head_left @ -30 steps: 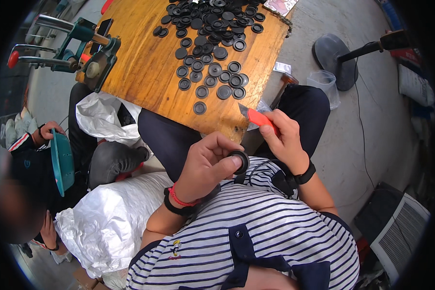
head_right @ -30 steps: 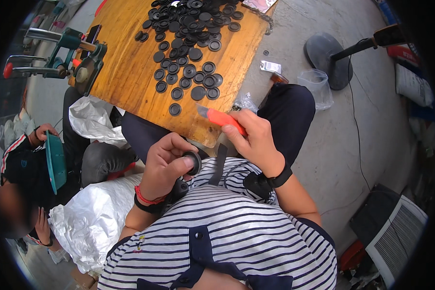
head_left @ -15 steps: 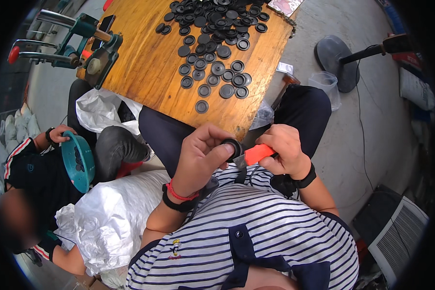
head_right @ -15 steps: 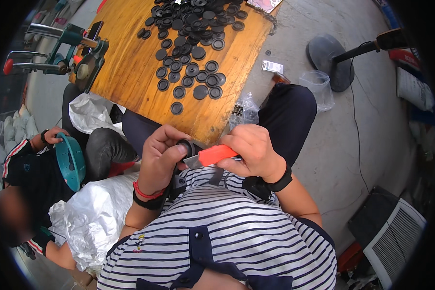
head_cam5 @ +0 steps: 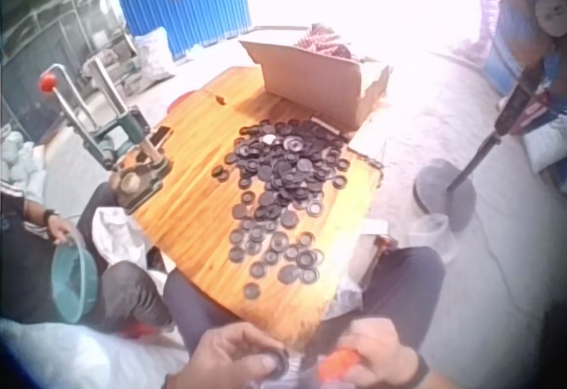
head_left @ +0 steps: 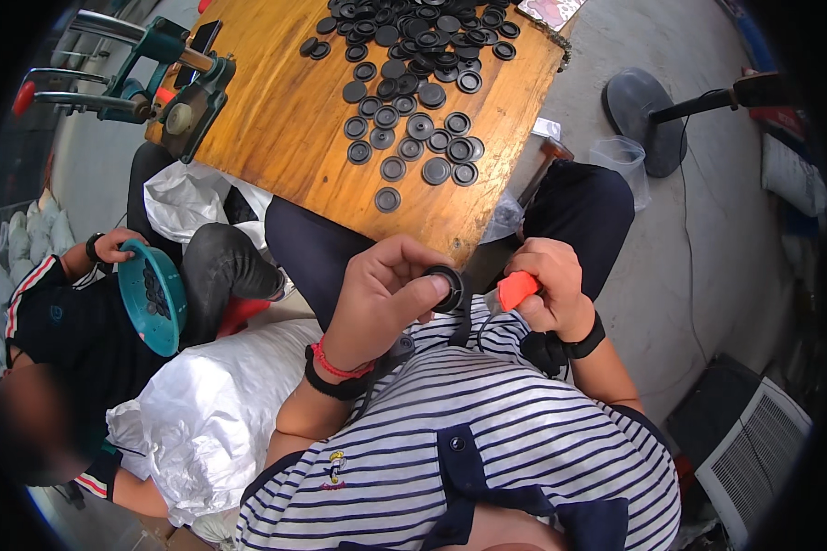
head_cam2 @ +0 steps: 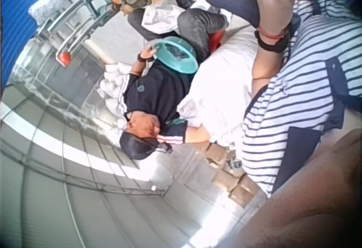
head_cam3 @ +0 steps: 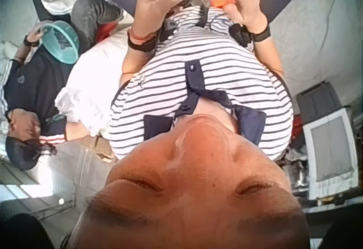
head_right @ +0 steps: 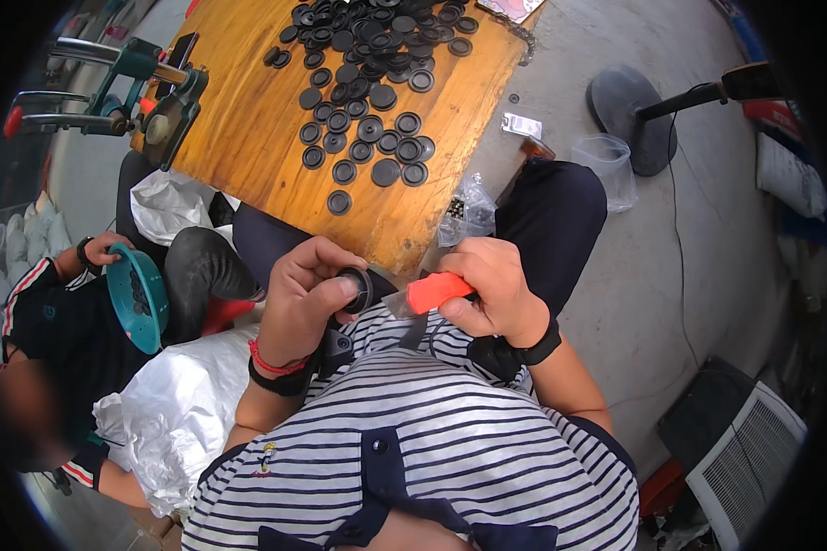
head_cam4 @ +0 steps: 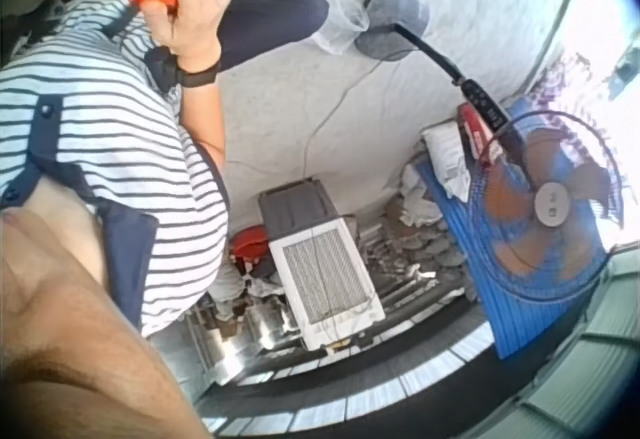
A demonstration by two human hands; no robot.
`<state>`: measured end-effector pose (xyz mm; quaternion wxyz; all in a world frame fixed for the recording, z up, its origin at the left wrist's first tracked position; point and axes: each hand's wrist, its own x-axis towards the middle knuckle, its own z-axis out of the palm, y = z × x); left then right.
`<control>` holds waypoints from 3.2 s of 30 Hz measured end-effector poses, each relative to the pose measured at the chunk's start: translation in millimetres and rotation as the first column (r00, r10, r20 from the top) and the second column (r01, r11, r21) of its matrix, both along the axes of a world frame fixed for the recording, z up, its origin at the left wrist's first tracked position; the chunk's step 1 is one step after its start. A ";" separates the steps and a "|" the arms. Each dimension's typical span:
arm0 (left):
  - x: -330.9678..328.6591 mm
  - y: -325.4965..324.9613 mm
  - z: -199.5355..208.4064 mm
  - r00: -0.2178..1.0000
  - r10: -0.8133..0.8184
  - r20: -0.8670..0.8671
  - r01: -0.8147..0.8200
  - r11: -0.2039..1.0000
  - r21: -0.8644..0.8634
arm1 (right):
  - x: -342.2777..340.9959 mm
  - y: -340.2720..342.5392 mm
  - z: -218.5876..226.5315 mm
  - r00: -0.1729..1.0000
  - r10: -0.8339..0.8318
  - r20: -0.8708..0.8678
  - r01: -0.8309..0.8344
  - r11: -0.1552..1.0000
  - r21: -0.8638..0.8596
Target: Trimming plastic disks with a utility knife and assembling them with metal bearings and a hammer.
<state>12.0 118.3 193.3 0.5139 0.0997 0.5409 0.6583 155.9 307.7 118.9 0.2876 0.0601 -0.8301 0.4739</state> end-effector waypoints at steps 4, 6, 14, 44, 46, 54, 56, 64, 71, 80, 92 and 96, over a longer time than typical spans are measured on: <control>-0.7 -0.3 -0.5 1.000 -0.009 -0.007 0.009 1.000 0.012 | -6.6 -1.1 7.5 0.999 0.052 -0.007 -0.051 0.992 0.113; -0.4 -0.3 0.9 1.000 -0.014 -0.017 0.013 1.000 -0.006 | -6.1 -2.3 7.3 0.999 0.039 -0.001 -0.039 0.992 0.122; 0.1 -0.3 1.4 0.999 -0.047 -0.002 0.047 0.999 0.009 | -8.3 -5.5 9.4 1.000 0.026 -0.016 -0.024 0.990 0.140; -10.3 -9.1 -31.4 0.982 -0.143 -0.127 0.124 0.981 -0.146 | -50.4 33.7 -18.6 0.822 -0.218 0.526 0.524 0.651 -0.549; -18.3 -17.0 -52.6 0.928 -0.148 -0.342 0.036 0.948 -0.315 | -88.2 66.8 -23.4 0.739 -0.277 0.614 0.602 0.681 -0.417; -48.4 -20.3 -96.7 0.578 -0.062 -0.814 -0.364 0.873 -0.325 | -219.3 258.3 -68.7 0.674 -0.449 0.587 0.579 0.814 -0.042; -55.9 -22.5 -100.5 0.607 -0.047 -0.793 -0.374 0.864 -0.338 | -236.5 229.9 -59.7 0.768 -0.482 0.421 0.589 0.790 -0.170; -74.0 8.4 -105.9 0.666 0.091 -0.740 -0.377 0.898 -0.229 | -162.3 88.7 -62.6 0.882 -0.306 0.357 0.340 0.940 -0.033; -66.4 17.5 -104.3 0.515 0.089 -0.852 -0.333 0.937 -0.103 | -88.5 13.0 -45.1 0.920 -0.359 0.158 0.338 0.930 0.145; -115.9 -82.5 -138.4 0.209 -0.248 -0.946 -0.590 0.740 -0.324 | 22.2 -42.7 -240.7 0.418 0.288 0.862 0.197 0.897 -0.395; -166.9 -93.7 -186.3 0.226 -0.222 -0.948 -0.750 0.582 -0.315 | 128.4 -22.5 -296.6 0.384 0.635 0.671 -0.030 0.735 -0.678; -204.0 -114.2 -196.9 0.105 -0.373 -0.922 -0.797 0.523 -0.302 | -16.6 -80.3 -296.8 0.366 0.759 0.538 0.069 0.555 -0.829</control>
